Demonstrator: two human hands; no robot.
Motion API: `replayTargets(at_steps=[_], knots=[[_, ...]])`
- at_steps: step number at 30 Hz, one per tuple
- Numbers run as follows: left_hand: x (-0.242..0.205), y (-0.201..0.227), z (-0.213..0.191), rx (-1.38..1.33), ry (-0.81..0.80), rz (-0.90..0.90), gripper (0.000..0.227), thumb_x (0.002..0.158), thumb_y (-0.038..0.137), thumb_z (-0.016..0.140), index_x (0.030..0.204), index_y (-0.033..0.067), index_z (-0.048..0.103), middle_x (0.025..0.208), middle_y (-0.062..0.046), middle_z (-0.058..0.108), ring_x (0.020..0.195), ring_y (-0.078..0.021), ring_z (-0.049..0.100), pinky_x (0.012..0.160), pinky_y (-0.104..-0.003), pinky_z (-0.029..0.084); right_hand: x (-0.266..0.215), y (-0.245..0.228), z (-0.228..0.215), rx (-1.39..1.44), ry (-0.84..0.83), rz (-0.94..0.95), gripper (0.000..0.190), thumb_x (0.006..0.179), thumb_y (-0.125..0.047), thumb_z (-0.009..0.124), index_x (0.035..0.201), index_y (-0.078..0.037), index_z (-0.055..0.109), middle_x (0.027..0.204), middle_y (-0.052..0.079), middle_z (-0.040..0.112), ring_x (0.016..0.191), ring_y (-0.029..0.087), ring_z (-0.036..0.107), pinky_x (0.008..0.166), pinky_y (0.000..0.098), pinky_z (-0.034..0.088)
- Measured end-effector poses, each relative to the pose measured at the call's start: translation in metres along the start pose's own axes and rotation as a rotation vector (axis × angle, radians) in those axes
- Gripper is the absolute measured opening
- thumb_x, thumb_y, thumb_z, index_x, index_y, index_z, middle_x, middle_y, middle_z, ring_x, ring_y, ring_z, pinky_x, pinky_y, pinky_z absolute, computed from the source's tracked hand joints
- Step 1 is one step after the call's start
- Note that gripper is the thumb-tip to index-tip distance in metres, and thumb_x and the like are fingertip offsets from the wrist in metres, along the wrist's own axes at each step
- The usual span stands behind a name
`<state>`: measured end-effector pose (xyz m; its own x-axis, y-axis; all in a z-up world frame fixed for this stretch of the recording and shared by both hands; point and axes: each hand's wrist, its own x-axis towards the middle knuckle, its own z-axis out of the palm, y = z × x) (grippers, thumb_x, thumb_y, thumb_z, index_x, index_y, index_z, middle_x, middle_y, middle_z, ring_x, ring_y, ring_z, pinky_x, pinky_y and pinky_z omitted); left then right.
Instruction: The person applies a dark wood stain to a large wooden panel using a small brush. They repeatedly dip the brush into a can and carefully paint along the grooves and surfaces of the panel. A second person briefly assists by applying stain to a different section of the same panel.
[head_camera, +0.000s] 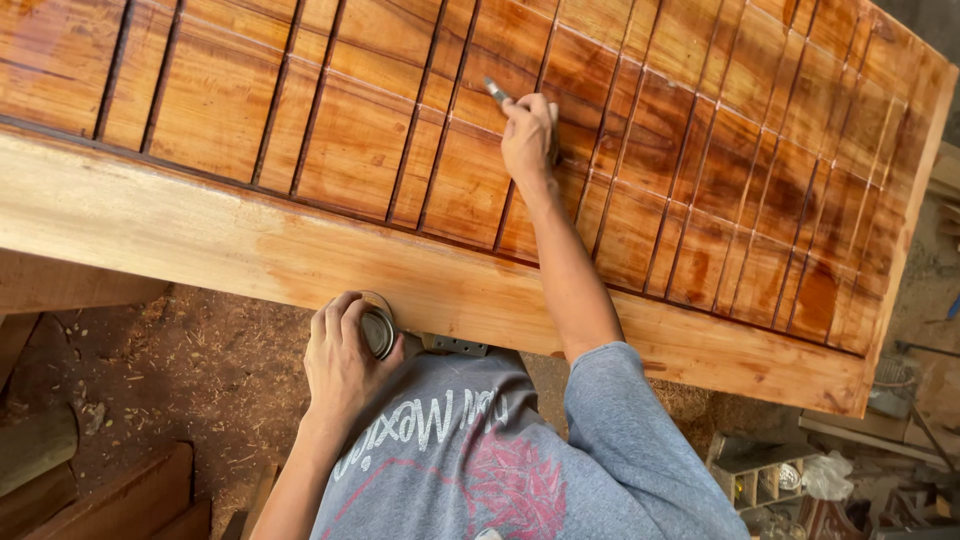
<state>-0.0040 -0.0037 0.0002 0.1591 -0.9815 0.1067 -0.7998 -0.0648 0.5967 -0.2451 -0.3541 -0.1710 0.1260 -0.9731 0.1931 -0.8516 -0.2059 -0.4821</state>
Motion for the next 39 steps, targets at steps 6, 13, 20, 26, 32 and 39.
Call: replayTargets(at_steps=[6, 13, 20, 26, 32, 39], knots=[[0.000, -0.001, 0.002, -0.034, 0.016, -0.013, 0.069, 0.071, 0.026, 0.087, 0.125, 0.0032, 0.051, 0.132, -0.015, 0.057, 0.120, -0.0399, 0.055, 0.096, -0.049, 0.051, -0.016, -0.030, -0.035, 0.190, -0.099, -0.225, 0.025, 0.090, 0.003, 0.070, 0.112, -0.004, 0.078, 0.105, 0.012, 0.070, 0.098, 0.025, 0.062, 0.087, 0.0370, 0.053], [0.003, -0.007, -0.004, -0.220, 0.016, 0.053, 0.068, 0.075, 0.021, 0.088, 0.126, 0.0018, 0.047, 0.133, -0.017, 0.057, 0.119, -0.0390, 0.056, 0.101, -0.048, 0.048, -0.079, -0.045, -0.134, 0.290, -0.165, -0.050, 0.025, 0.100, 0.000, 0.062, 0.123, -0.003, 0.071, 0.106, 0.010, 0.069, 0.092, 0.022, 0.068, 0.078, 0.0340, 0.055], [0.026, -0.005, -0.008, -0.168, -0.104, 0.163, 0.072, 0.071, 0.026, 0.089, 0.127, 0.0013, 0.051, 0.129, -0.018, 0.058, 0.120, -0.0399, 0.056, 0.101, -0.047, 0.048, -0.166, -0.058, -0.149, 0.307, -0.232, -0.054, 0.024, 0.096, -0.001, 0.067, 0.118, -0.003, 0.075, 0.107, 0.013, 0.073, 0.093, 0.021, 0.070, 0.080, 0.0339, 0.057], [0.033, -0.012, -0.007, -0.201, -0.130, 0.087, 0.065, 0.074, 0.026, 0.085, 0.126, 0.0017, 0.054, 0.128, -0.016, 0.060, 0.119, -0.0376, 0.056, 0.099, -0.046, 0.050, -0.184, -0.096, -0.127, 0.357, -0.306, 0.029, 0.024, 0.094, -0.001, 0.066, 0.117, -0.002, 0.075, 0.108, 0.014, 0.073, 0.083, 0.022, 0.070, 0.069, 0.0313, 0.055], [0.004, -0.021, 0.011, -0.406, 0.043, 0.100, 0.062, 0.081, 0.027, 0.082, 0.128, 0.0053, 0.050, 0.134, -0.017, 0.059, 0.127, -0.0342, 0.056, 0.107, -0.045, 0.048, -0.183, -0.144, -0.140, 0.429, -0.380, -0.077, 0.025, 0.095, 0.000, 0.065, 0.119, 0.000, 0.072, 0.108, 0.014, 0.072, 0.089, 0.021, 0.071, 0.067, 0.0298, 0.056], [-0.010, -0.021, 0.039, -1.242, 0.295, -0.151, 0.067, 0.100, 0.046, 0.071, 0.141, 0.0079, 0.037, 0.134, -0.016, 0.054, 0.125, -0.0243, 0.054, 0.113, -0.040, 0.045, -0.172, -0.194, -0.230, 0.261, -0.440, -0.423, 0.025, 0.094, -0.005, 0.070, 0.119, -0.005, 0.073, 0.108, 0.008, 0.072, 0.087, 0.024, 0.073, 0.072, 0.0325, 0.060]])
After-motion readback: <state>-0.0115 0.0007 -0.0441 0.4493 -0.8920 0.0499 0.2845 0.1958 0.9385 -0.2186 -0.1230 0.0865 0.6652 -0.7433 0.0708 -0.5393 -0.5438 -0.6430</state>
